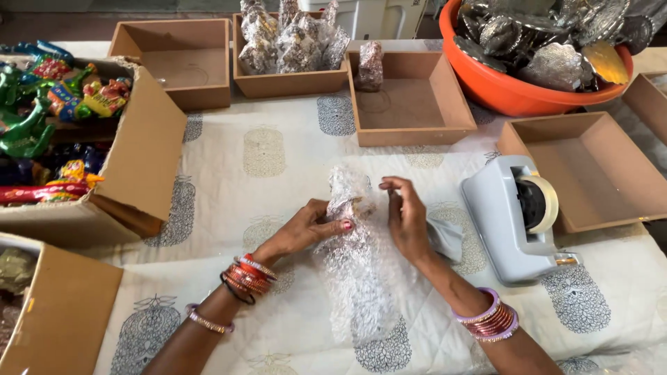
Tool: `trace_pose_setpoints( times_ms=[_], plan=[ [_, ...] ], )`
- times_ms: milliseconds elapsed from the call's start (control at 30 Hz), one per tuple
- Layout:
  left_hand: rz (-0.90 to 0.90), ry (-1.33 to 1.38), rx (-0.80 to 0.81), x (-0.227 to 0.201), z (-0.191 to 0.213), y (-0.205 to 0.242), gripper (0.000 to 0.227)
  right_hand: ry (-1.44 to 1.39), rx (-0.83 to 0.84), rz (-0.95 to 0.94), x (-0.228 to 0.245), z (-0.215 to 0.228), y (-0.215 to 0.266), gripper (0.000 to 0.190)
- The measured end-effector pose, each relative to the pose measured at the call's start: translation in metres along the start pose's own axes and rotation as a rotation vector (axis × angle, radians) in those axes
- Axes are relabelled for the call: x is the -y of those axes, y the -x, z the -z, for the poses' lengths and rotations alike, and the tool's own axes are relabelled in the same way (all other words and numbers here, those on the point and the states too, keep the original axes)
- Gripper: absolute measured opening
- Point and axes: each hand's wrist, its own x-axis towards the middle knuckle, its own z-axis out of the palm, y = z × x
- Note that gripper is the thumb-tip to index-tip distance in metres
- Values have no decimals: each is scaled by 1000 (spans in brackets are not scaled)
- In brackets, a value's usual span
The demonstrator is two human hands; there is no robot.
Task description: Cleaning a decorative figurine with a cloth and wrapping it in bubble wrap.
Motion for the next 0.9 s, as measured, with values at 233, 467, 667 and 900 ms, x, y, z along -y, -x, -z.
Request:
trace_pose_setpoints(
  times_ms=[233,467,667,900],
  plan=[
    [-209,335,117,-32,-5,25,63,138,-236,281,39,24,3,37],
    [-86,375,32,-30,-14,26,66,363,-430,766,91,44,24,24],
    [8,450,-139,2,-24,0,82,581,-10,956,83,27,22,27],
    [-79,854,-30,-21,-21,2,67,899,-67,597,80,31,14,38]
  ],
)
